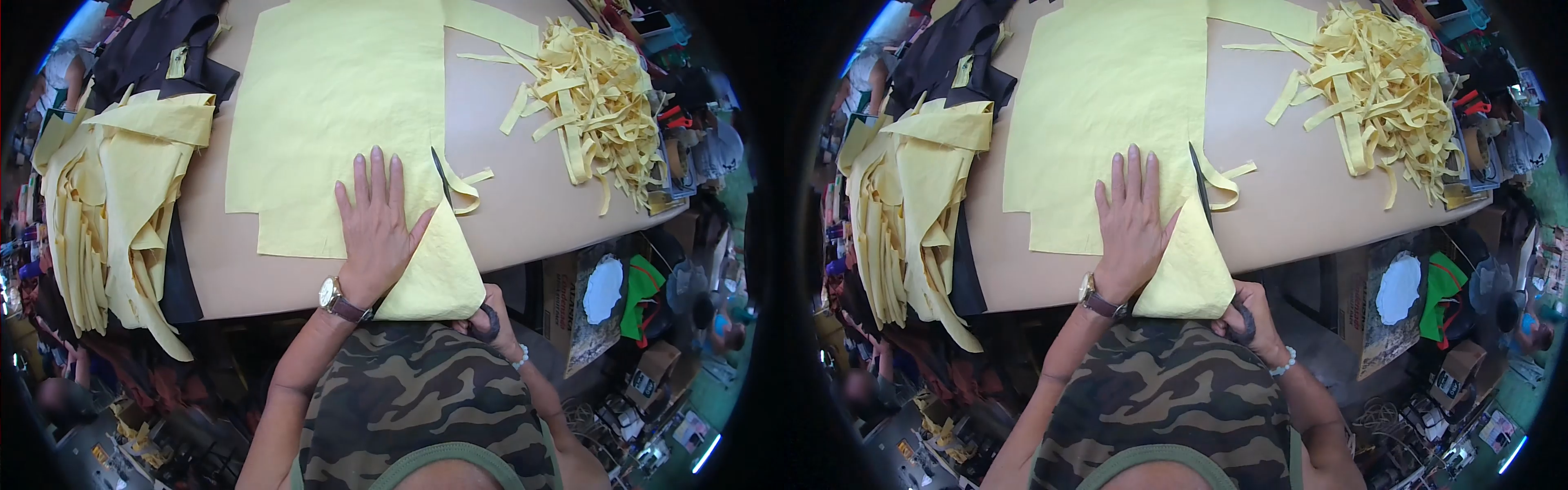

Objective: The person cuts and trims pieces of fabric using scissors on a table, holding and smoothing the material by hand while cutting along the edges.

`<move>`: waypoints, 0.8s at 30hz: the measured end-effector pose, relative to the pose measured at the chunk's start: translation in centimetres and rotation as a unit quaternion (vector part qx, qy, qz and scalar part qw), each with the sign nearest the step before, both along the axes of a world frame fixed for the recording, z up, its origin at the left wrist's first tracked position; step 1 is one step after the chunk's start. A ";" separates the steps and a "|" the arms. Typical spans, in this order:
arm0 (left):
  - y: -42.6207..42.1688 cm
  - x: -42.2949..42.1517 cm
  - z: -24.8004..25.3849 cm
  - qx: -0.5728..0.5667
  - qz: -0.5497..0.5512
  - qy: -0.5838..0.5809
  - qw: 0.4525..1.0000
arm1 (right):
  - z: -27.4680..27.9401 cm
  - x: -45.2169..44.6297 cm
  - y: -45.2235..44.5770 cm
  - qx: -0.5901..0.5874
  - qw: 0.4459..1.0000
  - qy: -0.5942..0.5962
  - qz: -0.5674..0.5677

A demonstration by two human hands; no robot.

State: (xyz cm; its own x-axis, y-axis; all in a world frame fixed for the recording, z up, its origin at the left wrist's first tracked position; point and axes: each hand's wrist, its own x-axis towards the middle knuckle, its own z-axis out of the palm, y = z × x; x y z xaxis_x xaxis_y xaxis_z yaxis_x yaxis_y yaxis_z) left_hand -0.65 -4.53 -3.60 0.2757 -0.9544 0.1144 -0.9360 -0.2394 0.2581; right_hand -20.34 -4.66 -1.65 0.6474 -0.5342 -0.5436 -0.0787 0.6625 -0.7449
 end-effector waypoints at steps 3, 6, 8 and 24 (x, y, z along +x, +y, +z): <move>0.1 1.1 1.0 -0.003 -0.100 -0.010 0.995 | 0.4 -0.2 0.0 0.003 1.000 0.016 -0.004; -0.2 2.2 0.2 -0.011 -0.179 0.061 0.982 | 1.3 -0.3 -0.4 0.019 0.998 0.051 0.004; -0.4 2.0 0.1 -0.034 -0.168 0.048 0.984 | 2.7 0.0 -1.0 0.035 0.995 0.093 0.012; -1.6 1.5 -0.4 -0.175 -0.137 0.047 0.974 | 2.1 -0.2 -0.4 0.066 0.997 0.022 -0.037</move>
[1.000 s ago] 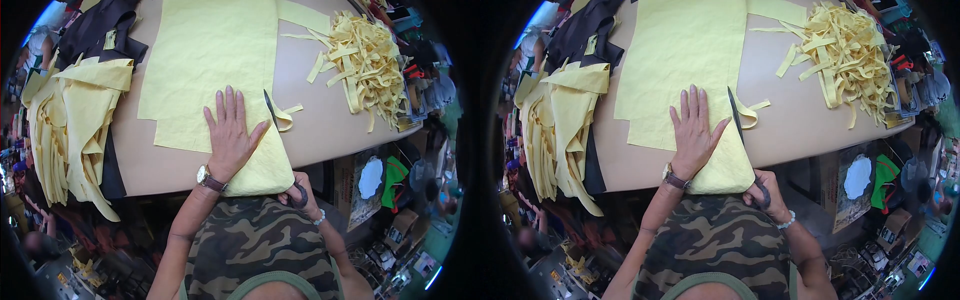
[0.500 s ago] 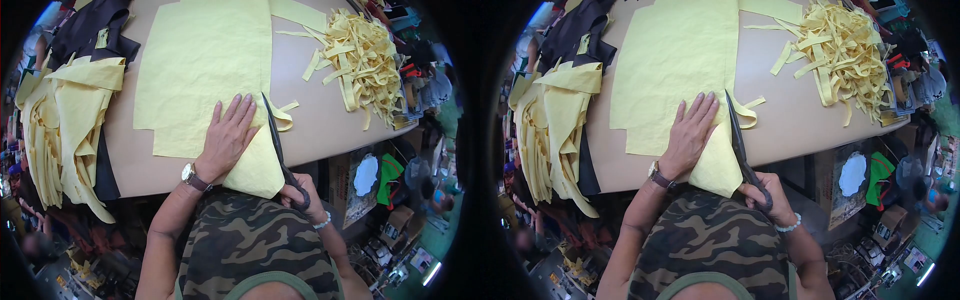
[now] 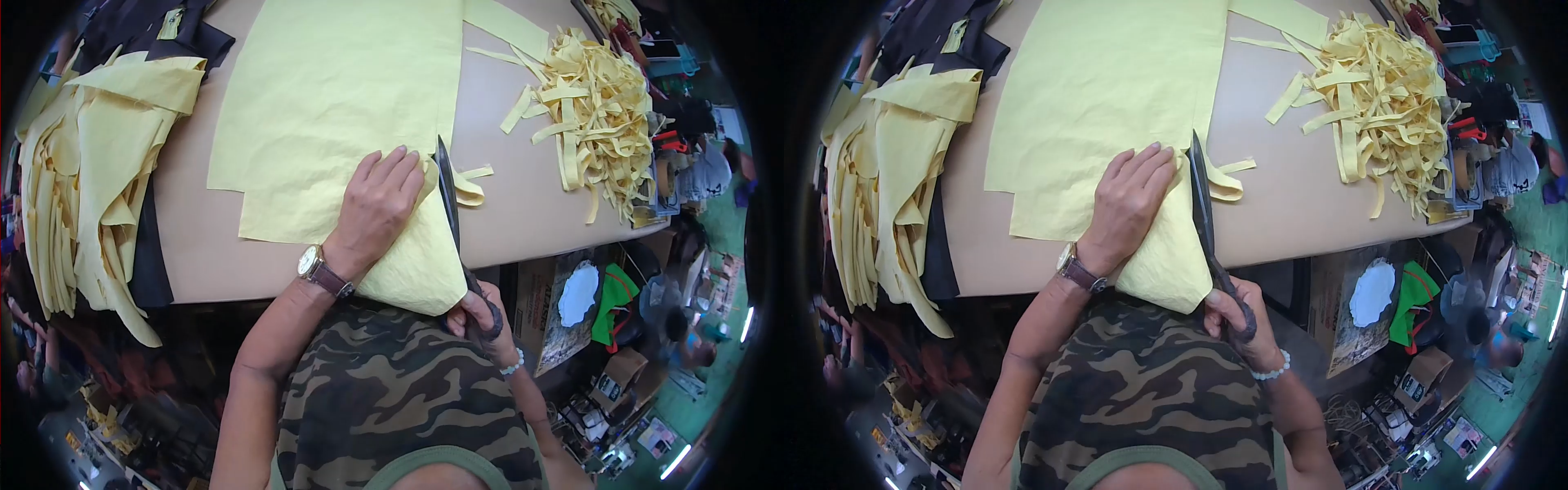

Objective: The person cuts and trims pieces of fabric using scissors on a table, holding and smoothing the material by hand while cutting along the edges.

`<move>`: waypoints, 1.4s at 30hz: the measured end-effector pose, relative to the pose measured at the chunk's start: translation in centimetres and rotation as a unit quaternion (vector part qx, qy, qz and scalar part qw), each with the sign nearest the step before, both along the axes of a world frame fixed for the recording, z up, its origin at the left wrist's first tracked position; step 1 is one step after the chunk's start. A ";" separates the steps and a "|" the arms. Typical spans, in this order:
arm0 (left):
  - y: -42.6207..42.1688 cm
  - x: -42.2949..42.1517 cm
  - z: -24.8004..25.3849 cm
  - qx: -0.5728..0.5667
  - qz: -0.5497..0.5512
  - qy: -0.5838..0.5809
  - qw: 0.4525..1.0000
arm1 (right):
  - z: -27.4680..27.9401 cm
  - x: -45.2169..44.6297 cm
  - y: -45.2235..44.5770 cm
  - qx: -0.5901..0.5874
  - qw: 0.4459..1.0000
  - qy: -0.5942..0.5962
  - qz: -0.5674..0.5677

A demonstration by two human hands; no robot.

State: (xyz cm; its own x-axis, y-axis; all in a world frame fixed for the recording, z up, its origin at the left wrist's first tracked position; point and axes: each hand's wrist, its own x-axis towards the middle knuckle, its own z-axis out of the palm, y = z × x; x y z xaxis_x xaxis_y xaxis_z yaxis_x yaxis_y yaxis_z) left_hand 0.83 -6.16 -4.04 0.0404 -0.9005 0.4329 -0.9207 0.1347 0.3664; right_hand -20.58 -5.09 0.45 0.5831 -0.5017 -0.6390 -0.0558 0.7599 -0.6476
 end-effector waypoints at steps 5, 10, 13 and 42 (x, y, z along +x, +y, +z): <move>0.4 -0.1 0.8 -0.010 -0.019 -0.003 1.000 | -0.3 1.1 -0.5 -0.028 0.999 -0.023 -0.022; 0.7 -0.2 0.8 -0.007 -0.029 -0.011 0.999 | -1.0 1.2 -0.5 -0.041 0.998 -0.049 -0.019; 0.6 -0.1 0.9 -0.008 -0.032 0.001 0.999 | -1.4 1.1 -0.1 -0.038 0.997 -0.057 -0.025; 0.1 0.1 0.5 -0.077 -0.003 0.146 0.986 | -1.7 1.3 0.9 -0.046 0.998 -0.040 0.010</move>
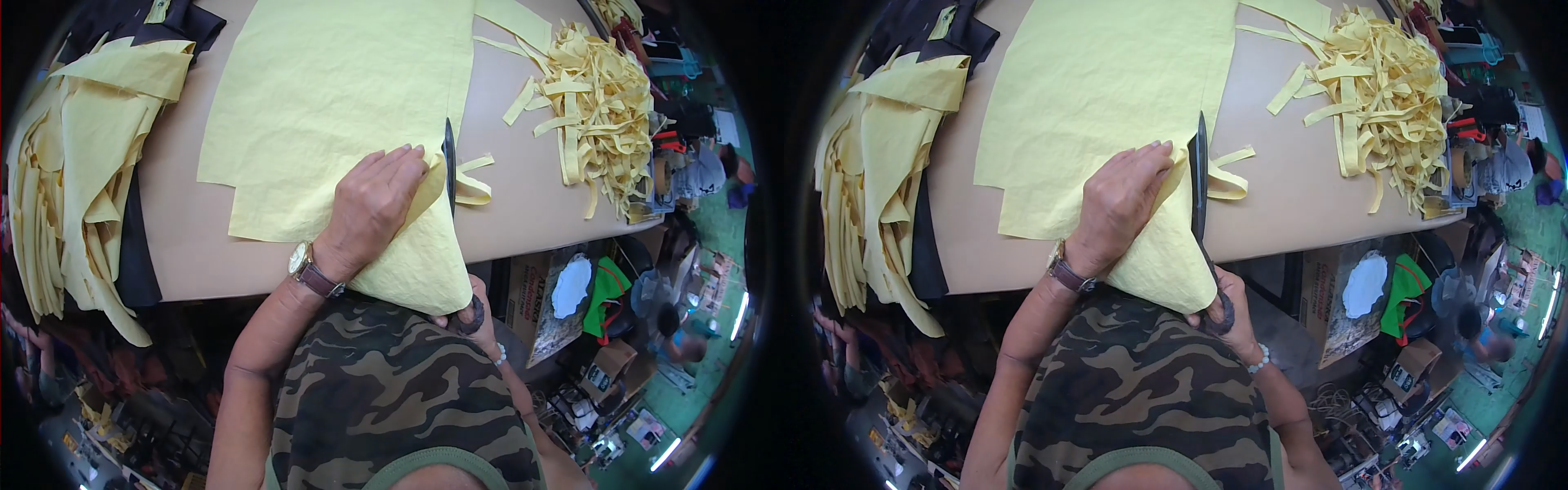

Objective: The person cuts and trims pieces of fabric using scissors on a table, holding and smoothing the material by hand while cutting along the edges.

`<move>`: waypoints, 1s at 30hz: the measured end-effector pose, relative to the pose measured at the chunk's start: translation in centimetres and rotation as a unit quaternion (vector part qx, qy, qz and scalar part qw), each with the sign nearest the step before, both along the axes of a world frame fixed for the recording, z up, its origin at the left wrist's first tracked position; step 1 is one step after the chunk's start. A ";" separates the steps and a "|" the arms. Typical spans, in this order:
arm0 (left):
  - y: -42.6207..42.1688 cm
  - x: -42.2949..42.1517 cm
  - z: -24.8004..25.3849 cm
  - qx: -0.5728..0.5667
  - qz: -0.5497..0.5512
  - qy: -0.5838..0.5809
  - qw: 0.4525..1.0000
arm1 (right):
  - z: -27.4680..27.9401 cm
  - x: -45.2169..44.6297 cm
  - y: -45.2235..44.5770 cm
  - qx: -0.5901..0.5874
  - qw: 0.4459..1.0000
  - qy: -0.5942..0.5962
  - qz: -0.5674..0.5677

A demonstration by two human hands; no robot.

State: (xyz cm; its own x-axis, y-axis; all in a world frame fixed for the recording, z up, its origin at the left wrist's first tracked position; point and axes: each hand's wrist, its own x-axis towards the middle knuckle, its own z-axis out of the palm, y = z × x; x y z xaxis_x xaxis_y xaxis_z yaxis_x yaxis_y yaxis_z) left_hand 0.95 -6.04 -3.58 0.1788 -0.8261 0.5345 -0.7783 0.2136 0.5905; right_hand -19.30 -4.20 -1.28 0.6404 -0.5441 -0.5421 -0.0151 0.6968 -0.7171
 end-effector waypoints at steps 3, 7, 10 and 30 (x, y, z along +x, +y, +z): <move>0.0 0.0 0.1 0.000 0.000 0.011 1.000 | 0.1 0.0 0.0 0.003 1.000 -0.019 -0.002; 0.0 0.0 0.0 -0.004 0.003 0.014 1.000 | 0.1 0.1 0.0 0.006 1.000 0.007 0.003; 0.0 0.1 0.0 -0.001 0.000 0.025 1.000 | 0.1 0.0 0.0 -0.008 1.000 0.016 0.010; 0.5 -0.1 0.4 0.031 0.002 0.080 0.996 | -0.3 0.5 0.1 -0.018 0.999 -0.008 -0.033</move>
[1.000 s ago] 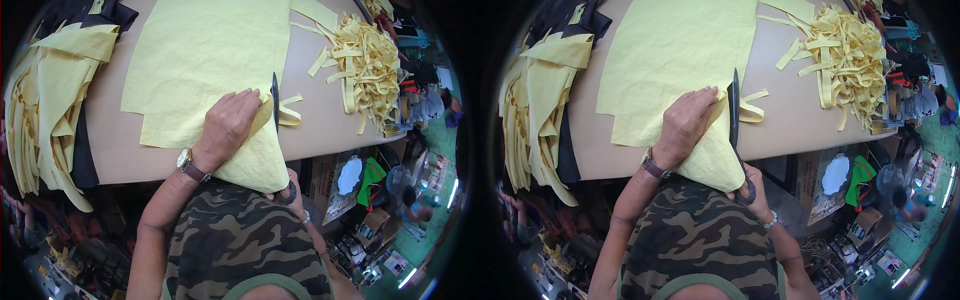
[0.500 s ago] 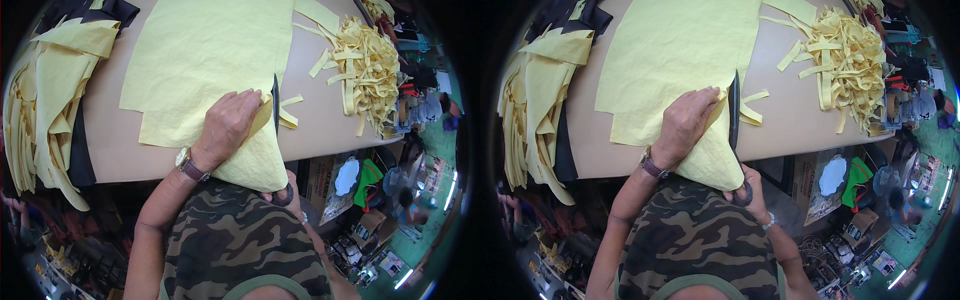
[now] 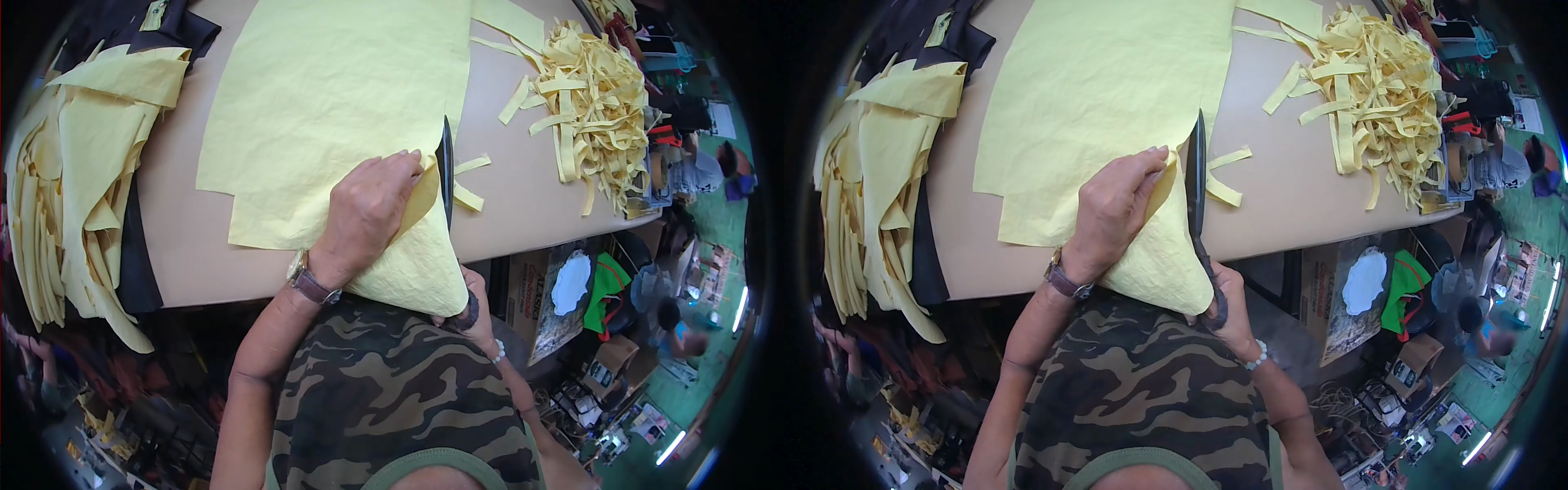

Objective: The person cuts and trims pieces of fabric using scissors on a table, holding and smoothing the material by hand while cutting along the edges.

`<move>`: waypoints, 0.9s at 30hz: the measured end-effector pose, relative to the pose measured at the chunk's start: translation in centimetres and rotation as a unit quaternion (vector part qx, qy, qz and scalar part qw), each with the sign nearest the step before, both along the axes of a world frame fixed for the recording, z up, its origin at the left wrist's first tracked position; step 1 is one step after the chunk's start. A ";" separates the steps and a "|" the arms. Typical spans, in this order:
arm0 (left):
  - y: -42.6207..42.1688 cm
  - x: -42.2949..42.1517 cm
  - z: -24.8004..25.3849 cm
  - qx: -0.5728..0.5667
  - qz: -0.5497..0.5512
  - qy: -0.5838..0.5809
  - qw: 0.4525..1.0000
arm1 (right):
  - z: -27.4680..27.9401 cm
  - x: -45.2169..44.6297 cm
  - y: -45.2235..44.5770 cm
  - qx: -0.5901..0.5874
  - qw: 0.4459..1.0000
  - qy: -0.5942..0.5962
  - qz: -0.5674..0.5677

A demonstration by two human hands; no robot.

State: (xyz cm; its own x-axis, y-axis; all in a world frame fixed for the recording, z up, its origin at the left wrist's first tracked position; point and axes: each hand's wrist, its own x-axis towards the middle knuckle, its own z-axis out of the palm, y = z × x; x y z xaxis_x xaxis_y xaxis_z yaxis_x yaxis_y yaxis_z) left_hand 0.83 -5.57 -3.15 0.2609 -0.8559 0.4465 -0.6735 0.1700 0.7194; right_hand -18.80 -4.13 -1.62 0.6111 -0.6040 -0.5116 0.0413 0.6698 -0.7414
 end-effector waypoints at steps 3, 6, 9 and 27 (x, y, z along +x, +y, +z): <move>0.2 0.0 0.4 0.015 -0.003 -0.003 1.000 | 0.2 -0.1 -0.1 -0.043 0.999 0.022 0.009; 0.2 0.0 1.2 0.019 -0.007 -0.008 1.000 | 1.1 0.9 -0.3 -0.212 0.976 0.041 -0.011; -0.2 0.1 1.4 0.006 -0.010 0.006 1.000 | 1.5 1.3 -0.1 -0.237 0.971 0.030 -0.029; 0.5 -0.1 1.4 0.016 -0.019 0.031 0.999 | 1.9 2.1 -0.6 -0.221 0.973 0.012 -0.071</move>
State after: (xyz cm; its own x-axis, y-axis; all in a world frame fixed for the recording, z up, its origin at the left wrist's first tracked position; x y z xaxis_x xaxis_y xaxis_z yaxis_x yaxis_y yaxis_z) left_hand 0.69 -5.07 -1.71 0.2544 -0.8790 0.4032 -0.6203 0.1715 0.7654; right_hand -16.74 -4.70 0.28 0.4962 -0.8460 -0.1951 0.0906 0.2740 -0.9575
